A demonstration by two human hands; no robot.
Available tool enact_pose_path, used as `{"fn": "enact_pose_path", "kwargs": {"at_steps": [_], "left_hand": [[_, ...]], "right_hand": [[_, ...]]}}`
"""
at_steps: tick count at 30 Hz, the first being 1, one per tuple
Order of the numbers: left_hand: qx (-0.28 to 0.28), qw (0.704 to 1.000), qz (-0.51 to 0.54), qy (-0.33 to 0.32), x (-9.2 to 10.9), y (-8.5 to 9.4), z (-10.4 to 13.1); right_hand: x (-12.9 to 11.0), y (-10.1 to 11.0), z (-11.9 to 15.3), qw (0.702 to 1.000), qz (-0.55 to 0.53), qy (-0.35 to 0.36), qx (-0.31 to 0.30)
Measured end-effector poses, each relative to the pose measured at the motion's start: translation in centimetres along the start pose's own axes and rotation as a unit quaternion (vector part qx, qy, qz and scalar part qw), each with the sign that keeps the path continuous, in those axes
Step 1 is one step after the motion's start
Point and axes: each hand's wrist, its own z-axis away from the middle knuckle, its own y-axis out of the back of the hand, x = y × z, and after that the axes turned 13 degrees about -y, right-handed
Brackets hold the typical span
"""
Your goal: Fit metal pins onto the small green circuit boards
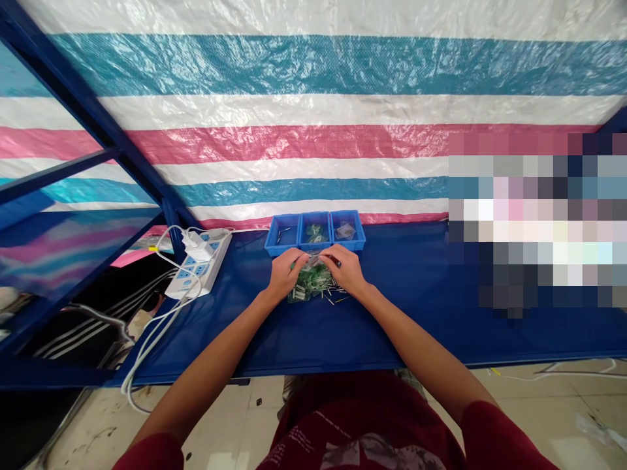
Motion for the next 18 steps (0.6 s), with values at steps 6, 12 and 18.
{"fn": "enact_pose_path", "kwargs": {"at_steps": [6, 12, 18], "left_hand": [[0.069, 0.989, 0.097, 0.092, 0.14, -0.18, -0.21], [0.098, 0.971, 0.171, 0.134, 0.1, -0.72, -0.18], [0.08, 0.991, 0.082, 0.068, 0.71, -0.24, -0.26]], "right_hand": [[0.12, -0.01, 0.1, 1.0, -0.005, 0.018, 0.004], [0.44, -0.2, 0.1, 1.0, 0.004, 0.013, -0.011], [0.88, -0.42, 0.01, 0.999, 0.048, -0.018, -0.013]]}}
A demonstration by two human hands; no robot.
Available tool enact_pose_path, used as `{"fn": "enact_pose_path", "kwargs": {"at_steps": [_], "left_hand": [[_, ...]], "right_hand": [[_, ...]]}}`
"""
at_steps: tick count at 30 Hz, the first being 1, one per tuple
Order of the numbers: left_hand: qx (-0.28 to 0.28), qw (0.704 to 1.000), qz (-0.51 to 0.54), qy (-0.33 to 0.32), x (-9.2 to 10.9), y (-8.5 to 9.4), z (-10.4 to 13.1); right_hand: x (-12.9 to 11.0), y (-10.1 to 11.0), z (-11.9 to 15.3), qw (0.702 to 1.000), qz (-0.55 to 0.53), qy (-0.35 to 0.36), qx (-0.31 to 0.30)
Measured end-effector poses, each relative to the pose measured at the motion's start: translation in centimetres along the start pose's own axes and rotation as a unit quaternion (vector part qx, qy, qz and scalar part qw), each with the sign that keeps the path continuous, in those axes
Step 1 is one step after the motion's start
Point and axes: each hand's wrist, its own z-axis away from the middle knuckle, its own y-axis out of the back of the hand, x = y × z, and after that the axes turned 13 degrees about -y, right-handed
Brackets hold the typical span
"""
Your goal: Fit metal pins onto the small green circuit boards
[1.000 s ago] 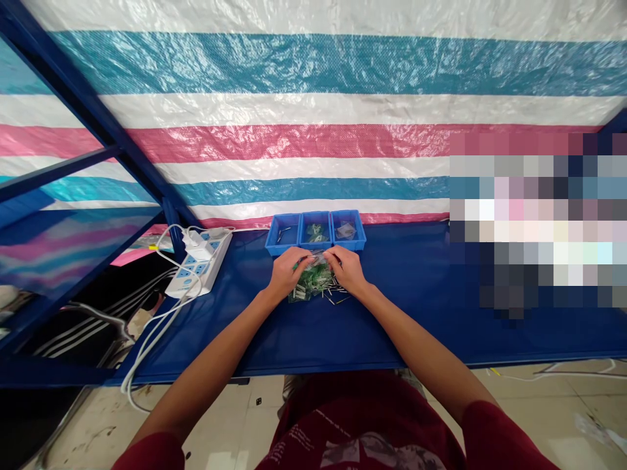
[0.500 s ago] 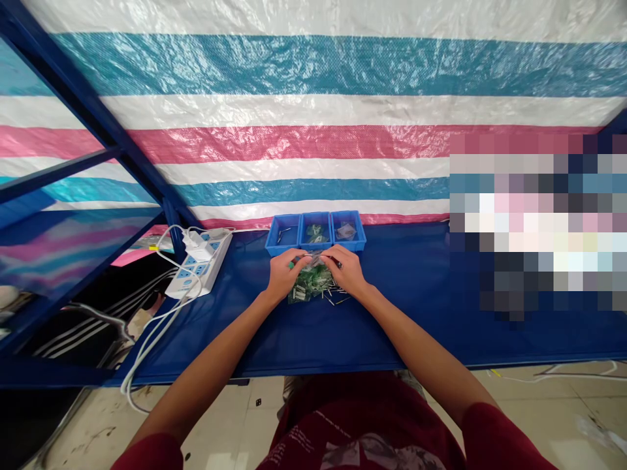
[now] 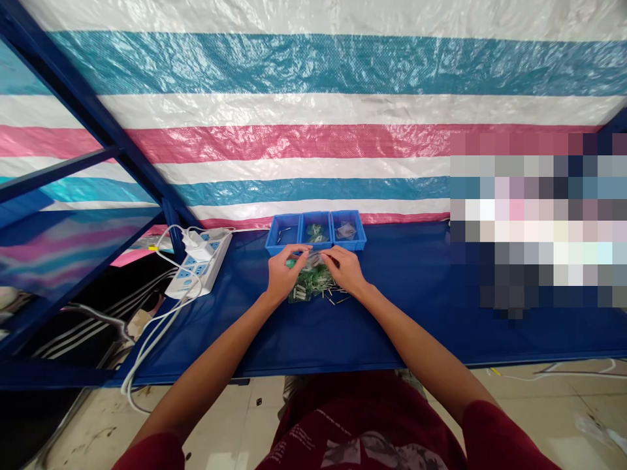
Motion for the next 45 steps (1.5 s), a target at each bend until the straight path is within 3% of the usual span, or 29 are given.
{"fn": "enact_pose_path", "kwargs": {"at_steps": [5, 9, 19, 28, 32, 38, 45], "left_hand": [[-0.084, 0.986, -0.093, -0.113, -0.3, -0.2, 0.4], [-0.094, 0.98, -0.092, -0.147, -0.7, -0.6, 0.7], [-0.019, 0.995, -0.065, -0.08, 0.0, -0.4, 0.5], [-0.053, 0.994, -0.054, -0.084, -0.1, -0.2, 0.3], [-0.052, 0.997, -0.031, -0.048, -0.5, -0.3, 0.4], [-0.042, 0.999, 0.015, 0.004, -0.6, -0.5, 0.7], [-0.043, 0.998, 0.018, 0.03, -0.1, -0.3, 0.6]], "right_hand": [[0.3, 0.0, -0.1, 0.999, 0.003, -0.027, 0.039], [0.0, 0.2, -0.1, 0.997, -0.008, -0.03, 0.068], [-0.8, 0.6, 0.0, 0.995, -0.031, -0.033, 0.085], [-0.8, 0.6, 0.1, 0.996, -0.031, -0.022, 0.08], [-0.9, 0.6, 0.2, 0.997, -0.037, -0.012, 0.07], [-1.0, 0.3, 0.3, 0.998, -0.048, 0.032, 0.007], [-0.8, 0.2, 0.2, 0.996, -0.058, 0.058, 0.022]]}}
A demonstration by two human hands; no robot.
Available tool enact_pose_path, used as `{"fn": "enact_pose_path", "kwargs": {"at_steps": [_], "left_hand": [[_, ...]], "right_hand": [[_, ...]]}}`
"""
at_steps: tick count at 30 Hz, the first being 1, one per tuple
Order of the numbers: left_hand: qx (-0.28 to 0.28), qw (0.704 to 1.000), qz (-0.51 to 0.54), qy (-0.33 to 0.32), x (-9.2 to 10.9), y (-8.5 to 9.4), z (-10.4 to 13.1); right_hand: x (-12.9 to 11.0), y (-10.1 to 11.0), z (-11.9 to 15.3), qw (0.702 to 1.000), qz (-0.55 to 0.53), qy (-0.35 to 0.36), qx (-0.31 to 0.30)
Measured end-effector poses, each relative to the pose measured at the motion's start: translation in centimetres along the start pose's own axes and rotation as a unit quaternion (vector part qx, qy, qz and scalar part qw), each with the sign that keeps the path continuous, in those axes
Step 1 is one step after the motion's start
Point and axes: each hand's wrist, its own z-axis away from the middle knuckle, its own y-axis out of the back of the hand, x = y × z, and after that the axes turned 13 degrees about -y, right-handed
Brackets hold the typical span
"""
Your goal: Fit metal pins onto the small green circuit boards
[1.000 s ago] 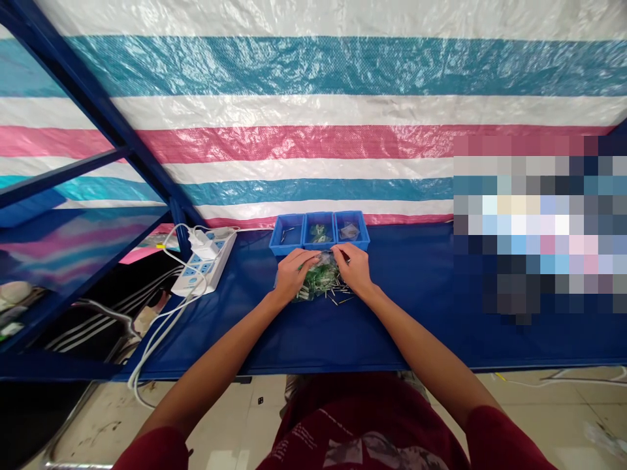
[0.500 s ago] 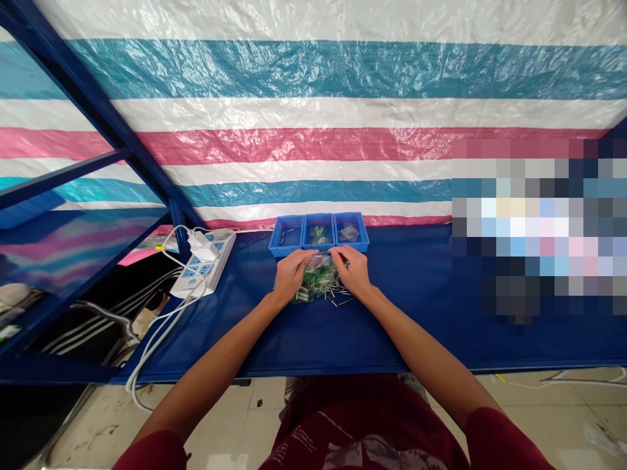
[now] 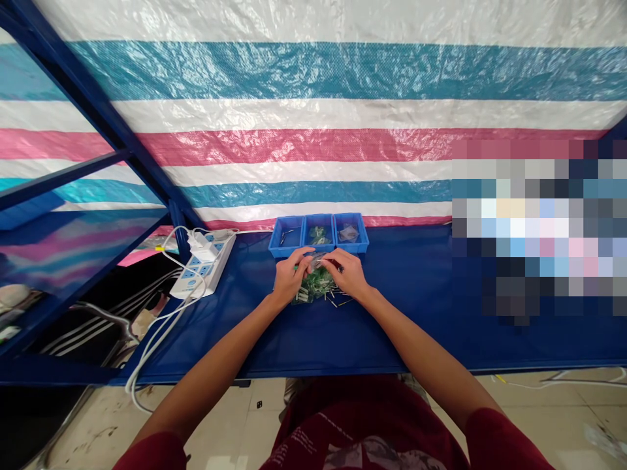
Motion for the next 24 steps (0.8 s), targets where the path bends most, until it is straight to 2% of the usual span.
{"fn": "enact_pose_path", "kwargs": {"at_steps": [7, 12, 16, 21, 24], "left_hand": [[0.001, 0.999, -0.045, -0.021, 0.6, 0.3, -0.6], [0.011, 0.999, -0.011, 0.028, 0.3, 0.3, -0.7], [0.094, 0.984, 0.086, 0.123, -0.2, 0.2, -1.2], [0.228, 0.92, 0.207, 0.241, -1.5, 0.5, -2.0], [0.267, 0.89, 0.245, 0.277, -2.1, 0.8, -2.3]], "right_hand": [[0.0, 0.3, -0.1, 0.998, -0.005, -0.044, 0.033], [-0.1, 0.2, -0.1, 0.995, 0.004, -0.082, 0.051], [0.1, 0.2, -0.2, 0.992, 0.009, -0.108, 0.06], [0.3, 0.0, -0.3, 0.992, 0.023, -0.115, 0.05], [0.4, 0.0, -0.3, 0.992, 0.029, -0.112, 0.047]]}}
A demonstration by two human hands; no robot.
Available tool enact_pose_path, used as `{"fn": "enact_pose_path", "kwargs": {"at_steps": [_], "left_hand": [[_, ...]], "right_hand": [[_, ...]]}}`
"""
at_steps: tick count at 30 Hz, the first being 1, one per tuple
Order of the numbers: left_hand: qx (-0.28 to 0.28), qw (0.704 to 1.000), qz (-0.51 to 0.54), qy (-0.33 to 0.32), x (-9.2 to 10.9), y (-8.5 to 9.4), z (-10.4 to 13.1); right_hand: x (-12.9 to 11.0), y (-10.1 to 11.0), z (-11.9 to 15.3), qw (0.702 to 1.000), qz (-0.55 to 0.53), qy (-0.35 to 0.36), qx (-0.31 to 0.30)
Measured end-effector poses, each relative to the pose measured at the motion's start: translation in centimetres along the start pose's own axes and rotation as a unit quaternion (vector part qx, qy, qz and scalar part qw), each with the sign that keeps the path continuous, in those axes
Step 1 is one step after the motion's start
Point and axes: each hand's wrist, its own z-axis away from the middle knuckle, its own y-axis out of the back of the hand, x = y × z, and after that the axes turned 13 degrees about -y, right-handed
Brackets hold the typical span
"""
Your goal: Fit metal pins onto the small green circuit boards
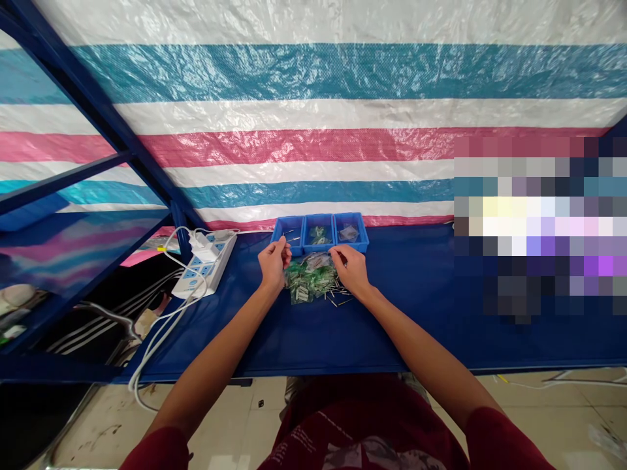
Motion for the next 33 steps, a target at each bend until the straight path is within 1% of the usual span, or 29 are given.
{"fn": "enact_pose_path", "kwargs": {"at_steps": [5, 7, 9, 11, 13, 14, 15, 16, 17, 19, 21, 23, 25, 27, 30, 33], "left_hand": [[0.014, 0.999, 0.018, 0.031, 0.0, 0.1, -0.6], [0.009, 0.999, 0.025, 0.048, 0.1, 0.2, -0.7], [-0.015, 0.997, 0.03, 0.062, 0.2, 0.3, -0.9], [-0.048, 0.997, 0.022, 0.06, 0.2, 0.3, -0.9], [-0.086, 0.996, -0.024, 0.024, 0.3, 0.4, -0.7], [-0.108, 0.992, -0.065, -0.011, 0.3, 0.5, -0.5], [-0.133, 0.982, -0.118, -0.057, 0.3, 0.5, -0.4], [-0.161, 0.965, -0.177, -0.109, 0.4, 0.6, -0.1], [-0.19, 0.939, -0.237, -0.162, 0.4, 0.6, 0.1], [-0.242, 0.874, -0.34, -0.251, 0.4, 0.7, 0.4], [-0.282, 0.816, -0.403, -0.304, 0.2, 0.8, 0.7], [-0.307, 0.778, -0.438, -0.33, -0.1, 0.9, 0.7], [-0.324, 0.753, -0.457, -0.345, -0.5, 1.0, 0.7], [-0.331, 0.739, -0.469, -0.352, -0.8, 1.1, 0.6], [-0.335, 0.728, -0.482, -0.354, -1.0, 1.2, 0.5], [-0.338, 0.728, -0.484, -0.349, -0.9, 1.2, 0.5]], "right_hand": [[0.1, 0.0, 0.1, 1.0, 0.006, 0.003, -0.004], [0.1, 0.0, 0.1, 1.0, 0.006, 0.005, -0.007], [0.1, 0.0, 0.1, 1.0, 0.009, 0.003, -0.008], [0.1, 0.0, 0.1, 1.0, 0.011, 0.0, -0.01], [0.1, 0.0, 0.0, 1.0, 0.014, -0.003, -0.011], [0.2, 0.0, 0.0, 1.0, 0.017, -0.005, -0.011], [0.2, 0.0, 0.0, 1.0, 0.019, -0.007, -0.011], [0.2, 0.0, 0.0, 1.0, 0.021, -0.009, -0.01], [0.3, 0.0, 0.0, 1.0, 0.024, -0.009, -0.01], [0.3, 0.0, 0.0, 1.0, 0.027, -0.008, -0.009], [0.4, 0.1, -0.1, 1.0, 0.028, -0.006, -0.01], [0.4, 0.1, -0.1, 0.999, 0.029, -0.007, -0.013], [0.4, 0.0, -0.1, 0.999, 0.029, -0.009, -0.015], [0.4, 0.0, -0.1, 0.999, 0.029, -0.009, -0.013], [0.4, 0.0, -0.1, 1.0, 0.028, -0.005, -0.013], [0.4, 0.0, -0.1, 1.0, 0.027, 0.003, -0.011]]}}
